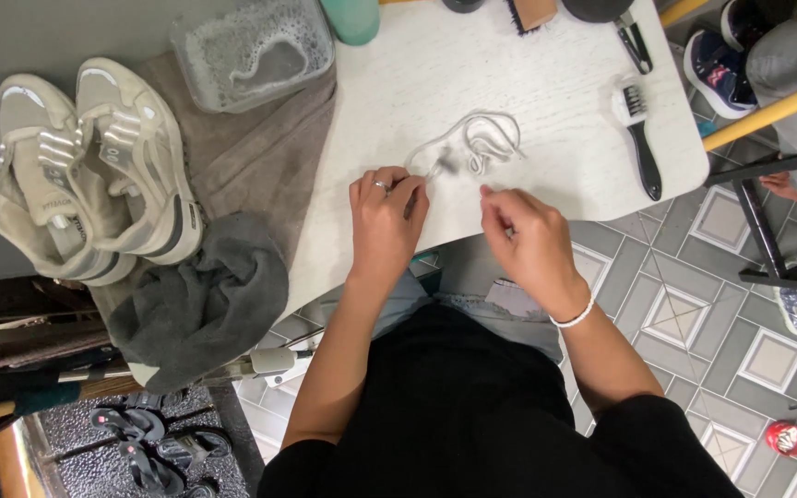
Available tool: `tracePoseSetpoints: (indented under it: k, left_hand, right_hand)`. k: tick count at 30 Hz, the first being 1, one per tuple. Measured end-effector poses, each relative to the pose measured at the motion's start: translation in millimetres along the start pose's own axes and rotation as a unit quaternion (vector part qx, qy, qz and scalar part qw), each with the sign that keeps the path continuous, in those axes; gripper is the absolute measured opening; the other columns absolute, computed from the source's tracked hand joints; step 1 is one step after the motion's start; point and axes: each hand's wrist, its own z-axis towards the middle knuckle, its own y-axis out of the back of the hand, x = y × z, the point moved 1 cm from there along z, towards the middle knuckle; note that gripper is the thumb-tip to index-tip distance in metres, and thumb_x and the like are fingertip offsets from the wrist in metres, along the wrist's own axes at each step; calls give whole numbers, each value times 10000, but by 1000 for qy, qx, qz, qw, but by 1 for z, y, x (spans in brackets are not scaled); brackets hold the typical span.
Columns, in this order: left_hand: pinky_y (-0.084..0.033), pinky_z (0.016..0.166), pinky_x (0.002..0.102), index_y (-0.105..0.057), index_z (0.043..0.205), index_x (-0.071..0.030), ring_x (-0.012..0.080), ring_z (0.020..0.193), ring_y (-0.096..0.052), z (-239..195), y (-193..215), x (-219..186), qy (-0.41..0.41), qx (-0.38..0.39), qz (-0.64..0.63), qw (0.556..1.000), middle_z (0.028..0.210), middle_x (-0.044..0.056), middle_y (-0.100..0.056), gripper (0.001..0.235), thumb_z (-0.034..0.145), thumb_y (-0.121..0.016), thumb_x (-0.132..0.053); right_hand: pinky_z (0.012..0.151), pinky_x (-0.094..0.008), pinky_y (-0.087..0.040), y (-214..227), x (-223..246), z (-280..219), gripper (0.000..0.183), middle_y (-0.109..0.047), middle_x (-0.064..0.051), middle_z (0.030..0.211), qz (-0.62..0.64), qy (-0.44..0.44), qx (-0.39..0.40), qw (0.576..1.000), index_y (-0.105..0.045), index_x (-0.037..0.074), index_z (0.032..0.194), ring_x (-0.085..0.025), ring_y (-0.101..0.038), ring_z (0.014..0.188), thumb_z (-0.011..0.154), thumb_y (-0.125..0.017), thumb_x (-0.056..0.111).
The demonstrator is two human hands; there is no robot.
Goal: The person scrubs white shoelaces with a toothbrush on a white table. They repeatedly dip the toothbrush into a container of soapy water and continue scrubbing the laces.
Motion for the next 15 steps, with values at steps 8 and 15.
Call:
tracePoseSetpoints:
  k: [8, 15]
  left_hand:
    - [-440, 870, 359, -780, 925, -28, 202, 857, -614, 0, 2, 1, -2, -5, 2, 1000, 892, 67, -636, 51, 879, -776, -8]
    - [-443, 878, 361, -770, 928, -35, 197, 862, -611, 2, 1, 0, -4, 3, 6, 1000, 896, 55, -624, 42, 889, -762, -23]
  right_hand:
    - [535, -335, -555, -3, 12, 8, 98, -664, -112, 670, 1, 11, 18, 1000, -726, 47, 905, -270, -695, 609, 974, -679, -4]
    - [528, -330, -549, -4, 11, 6, 98, -663, -94, 657, 7, 4, 39, 999, -741, 70, 887, -259, -696, 599, 951, -700, 8]
